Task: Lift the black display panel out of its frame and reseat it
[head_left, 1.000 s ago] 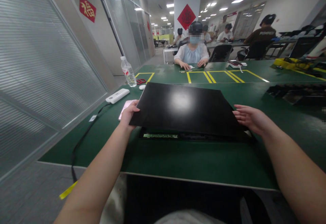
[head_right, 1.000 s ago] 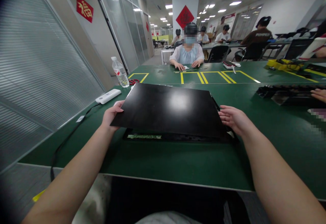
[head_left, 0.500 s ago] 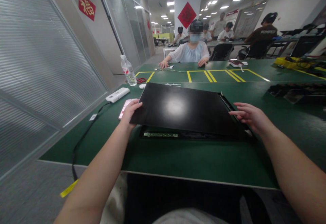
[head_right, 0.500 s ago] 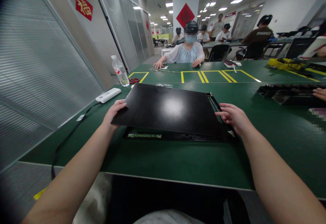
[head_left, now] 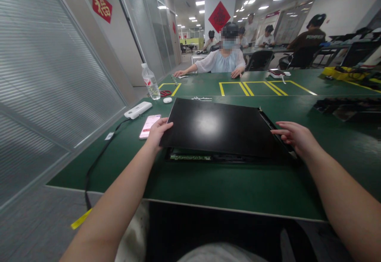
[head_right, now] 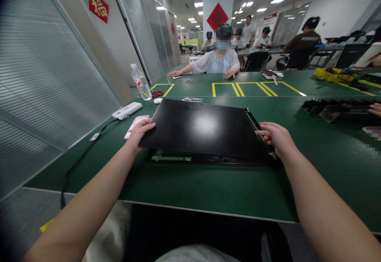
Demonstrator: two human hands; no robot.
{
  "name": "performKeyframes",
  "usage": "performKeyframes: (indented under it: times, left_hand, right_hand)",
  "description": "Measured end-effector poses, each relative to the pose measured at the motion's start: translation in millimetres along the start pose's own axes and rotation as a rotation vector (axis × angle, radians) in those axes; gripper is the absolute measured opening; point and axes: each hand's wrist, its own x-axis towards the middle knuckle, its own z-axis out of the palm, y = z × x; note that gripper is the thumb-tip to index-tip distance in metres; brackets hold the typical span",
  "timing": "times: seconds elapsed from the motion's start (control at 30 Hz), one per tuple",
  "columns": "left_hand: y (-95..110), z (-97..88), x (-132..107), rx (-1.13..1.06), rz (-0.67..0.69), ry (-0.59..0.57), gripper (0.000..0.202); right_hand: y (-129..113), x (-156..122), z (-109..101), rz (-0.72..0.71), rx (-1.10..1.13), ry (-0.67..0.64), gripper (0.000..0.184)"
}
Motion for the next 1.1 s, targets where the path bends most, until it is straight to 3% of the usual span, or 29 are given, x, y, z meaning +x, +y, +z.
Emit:
performKeyframes:
  times: [0.4,0.67,1.1]
  left_hand:
    - [-2,5.6,-4,0.052,-0.029,0.007,0.036]
    - [-14,12.3,-6,0.096,-0.037,-0.016,0.039]
    - [-13,3.3,0,0.201,-0.033,-0.008,0.042]
  right_hand:
    - [3,5,-5,-0.017,0.064,0.031,0.007]
    - [7,12,-9,-0.024,0.008,0.065,0.005]
    - [10,13,-7,0.022,0.024,0.034,0.004]
